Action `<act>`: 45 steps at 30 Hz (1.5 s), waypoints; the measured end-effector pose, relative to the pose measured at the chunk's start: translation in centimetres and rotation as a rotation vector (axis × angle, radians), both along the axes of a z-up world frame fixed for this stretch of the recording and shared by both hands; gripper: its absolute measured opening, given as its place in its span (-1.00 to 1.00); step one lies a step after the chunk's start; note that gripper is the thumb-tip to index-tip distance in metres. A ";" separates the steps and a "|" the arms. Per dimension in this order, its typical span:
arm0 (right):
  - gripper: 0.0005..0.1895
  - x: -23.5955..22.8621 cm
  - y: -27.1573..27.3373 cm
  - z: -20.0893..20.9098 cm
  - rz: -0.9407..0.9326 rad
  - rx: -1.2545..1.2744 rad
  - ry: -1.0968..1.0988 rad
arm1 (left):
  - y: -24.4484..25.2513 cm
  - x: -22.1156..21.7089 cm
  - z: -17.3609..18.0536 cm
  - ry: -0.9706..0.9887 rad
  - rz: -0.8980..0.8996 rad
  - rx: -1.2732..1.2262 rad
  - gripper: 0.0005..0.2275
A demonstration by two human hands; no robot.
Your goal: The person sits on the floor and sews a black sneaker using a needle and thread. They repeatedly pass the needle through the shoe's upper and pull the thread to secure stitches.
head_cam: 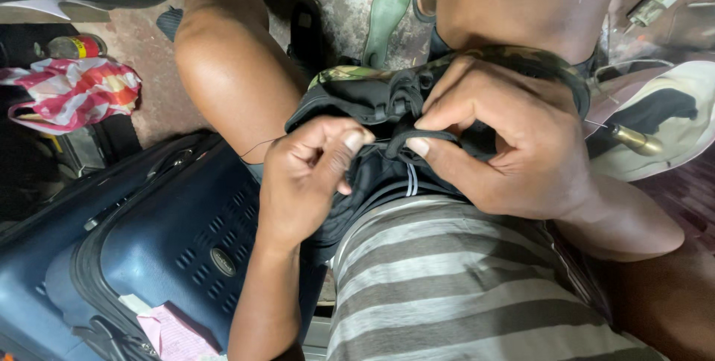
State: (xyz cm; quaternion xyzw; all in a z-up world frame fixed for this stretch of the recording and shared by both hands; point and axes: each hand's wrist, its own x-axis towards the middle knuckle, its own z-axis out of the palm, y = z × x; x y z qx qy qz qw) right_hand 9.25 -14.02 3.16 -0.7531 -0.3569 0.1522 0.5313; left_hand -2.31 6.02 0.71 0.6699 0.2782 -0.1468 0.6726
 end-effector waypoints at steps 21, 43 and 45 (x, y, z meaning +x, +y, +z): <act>-0.83 -3.4 1.5 -4.5 0.103 0.114 0.098 | -0.3 -3.9 -9.3 -0.138 -0.371 0.127 -0.84; -0.81 2.0 -12.3 -2.7 0.139 -0.599 -0.038 | 1.3 -3.5 -13.9 0.011 -0.651 0.266 -0.58; -0.88 1.8 -11.8 -2.0 0.139 -0.645 -0.260 | 1.4 -3.4 -14.2 0.069 -0.704 0.304 -0.59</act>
